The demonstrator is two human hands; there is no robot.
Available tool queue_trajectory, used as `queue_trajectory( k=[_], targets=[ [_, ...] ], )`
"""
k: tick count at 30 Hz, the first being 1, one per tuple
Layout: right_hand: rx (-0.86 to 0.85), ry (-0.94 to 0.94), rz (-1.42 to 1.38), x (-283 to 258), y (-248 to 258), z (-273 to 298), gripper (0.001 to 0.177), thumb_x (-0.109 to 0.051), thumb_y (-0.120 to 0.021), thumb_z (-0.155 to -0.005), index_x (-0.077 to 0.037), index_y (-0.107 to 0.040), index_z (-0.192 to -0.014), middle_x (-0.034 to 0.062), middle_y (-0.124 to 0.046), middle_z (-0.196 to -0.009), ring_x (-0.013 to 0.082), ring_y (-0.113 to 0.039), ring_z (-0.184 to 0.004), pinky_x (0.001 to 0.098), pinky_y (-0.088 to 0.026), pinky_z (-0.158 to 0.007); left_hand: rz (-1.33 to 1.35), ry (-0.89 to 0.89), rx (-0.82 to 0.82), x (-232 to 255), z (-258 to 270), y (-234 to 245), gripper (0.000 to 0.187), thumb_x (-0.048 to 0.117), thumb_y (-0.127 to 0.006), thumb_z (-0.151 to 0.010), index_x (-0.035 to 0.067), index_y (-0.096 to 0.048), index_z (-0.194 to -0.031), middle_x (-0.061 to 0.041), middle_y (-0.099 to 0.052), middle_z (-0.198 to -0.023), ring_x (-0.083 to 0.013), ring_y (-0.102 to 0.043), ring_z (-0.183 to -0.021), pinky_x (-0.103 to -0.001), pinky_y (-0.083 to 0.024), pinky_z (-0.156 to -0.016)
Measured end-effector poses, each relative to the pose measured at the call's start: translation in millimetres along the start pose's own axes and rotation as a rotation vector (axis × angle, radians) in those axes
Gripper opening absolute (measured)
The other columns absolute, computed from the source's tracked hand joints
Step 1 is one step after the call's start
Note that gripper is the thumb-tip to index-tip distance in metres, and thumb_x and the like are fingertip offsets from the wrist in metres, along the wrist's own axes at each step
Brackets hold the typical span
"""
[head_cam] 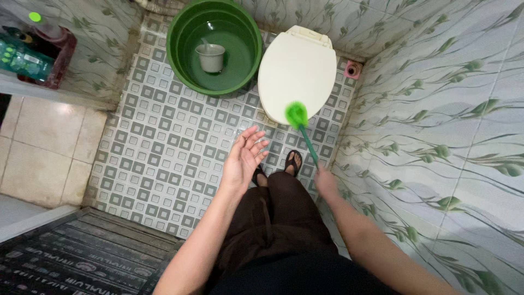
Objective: The person scrubs the closed toilet lid with a green toilet brush. They scoop water from a green basin using a metal cup and pour it onto the lid to rinse the brush and the surface.
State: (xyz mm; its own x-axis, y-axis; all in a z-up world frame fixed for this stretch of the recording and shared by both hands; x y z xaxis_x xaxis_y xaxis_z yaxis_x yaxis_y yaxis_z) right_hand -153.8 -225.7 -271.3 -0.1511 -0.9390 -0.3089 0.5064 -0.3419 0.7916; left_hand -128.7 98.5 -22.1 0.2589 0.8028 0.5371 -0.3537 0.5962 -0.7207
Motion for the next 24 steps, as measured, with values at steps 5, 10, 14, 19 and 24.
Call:
queue_trajectory(
  k=[5,10,14,19,24],
  targets=[
    [0.045,0.046,-0.12,-76,6,-127,0.06,-0.015,-0.054,-0.095,-0.015,-0.043,-0.154,0.0283,-0.07,-0.105,0.0489,-0.066,-0.1,0.0574,-0.052,-0.087,-0.02,0.019,-0.034,-4,-3,-17,0.044,0.032,-0.038,-0.11,0.005,-0.049,-0.143,-0.01,-0.061,-0.135,-0.0223,-0.061,-0.118,-0.037,-0.051,-0.1],
    [0.173,0.094,-0.167,-93,11,-149,0.058,-0.012,-0.056,-0.091,-0.015,-0.051,-0.148,0.0279,-0.068,-0.113,0.0477,-0.065,-0.106,0.0561,-0.052,-0.091,0.005,0.014,-0.049,-6,-2,-24,0.044,0.032,-0.038,-0.111,0.005,-0.049,-0.144,-0.011,-0.061,-0.135,-0.0231,-0.061,-0.117,-0.038,-0.05,-0.1],
    [0.221,0.063,-0.181,-50,-13,-57,0.054,-0.018,-0.06,-0.09,-0.013,-0.051,-0.143,0.0274,-0.064,-0.122,0.0482,-0.062,-0.106,0.0577,-0.051,-0.087,0.008,0.003,-0.022,-2,6,-10,0.045,0.032,-0.039,-0.108,0.007,-0.049,-0.143,-0.01,-0.062,-0.137,-0.0223,-0.06,-0.117,-0.038,-0.05,-0.099],
    [0.038,-0.106,-0.127,-5,-18,44,0.061,-0.02,-0.058,-0.095,-0.018,-0.043,-0.154,0.0274,-0.069,-0.106,0.0478,-0.067,-0.095,0.0574,-0.054,-0.084,0.019,0.002,0.034,0,16,19,0.044,0.032,-0.04,-0.109,0.007,-0.049,-0.144,-0.009,-0.061,-0.134,-0.023,-0.06,-0.117,-0.039,-0.049,-0.099],
    [0.051,-0.144,-0.125,-15,-2,-16,0.066,-0.02,-0.06,-0.091,-0.022,-0.043,-0.154,0.0267,-0.069,-0.107,0.0471,-0.067,-0.097,0.0575,-0.053,-0.083,-0.009,0.023,0.028,-4,16,18,0.043,0.032,-0.04,-0.109,0.007,-0.049,-0.143,-0.009,-0.06,-0.134,-0.0222,-0.06,-0.117,-0.038,-0.049,-0.099]
  ],
)
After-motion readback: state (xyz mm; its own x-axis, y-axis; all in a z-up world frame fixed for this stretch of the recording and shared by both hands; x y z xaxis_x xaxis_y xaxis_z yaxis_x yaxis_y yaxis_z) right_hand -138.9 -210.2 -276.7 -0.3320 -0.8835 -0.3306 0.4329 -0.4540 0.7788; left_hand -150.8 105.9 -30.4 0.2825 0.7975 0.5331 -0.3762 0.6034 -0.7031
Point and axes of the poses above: each hand's wrist, its own z-axis away from the middle knuckle, its own y-axis out of the back of the hand, x = y × z, the point moved 1 cm from there along -z, towards the middle knuckle
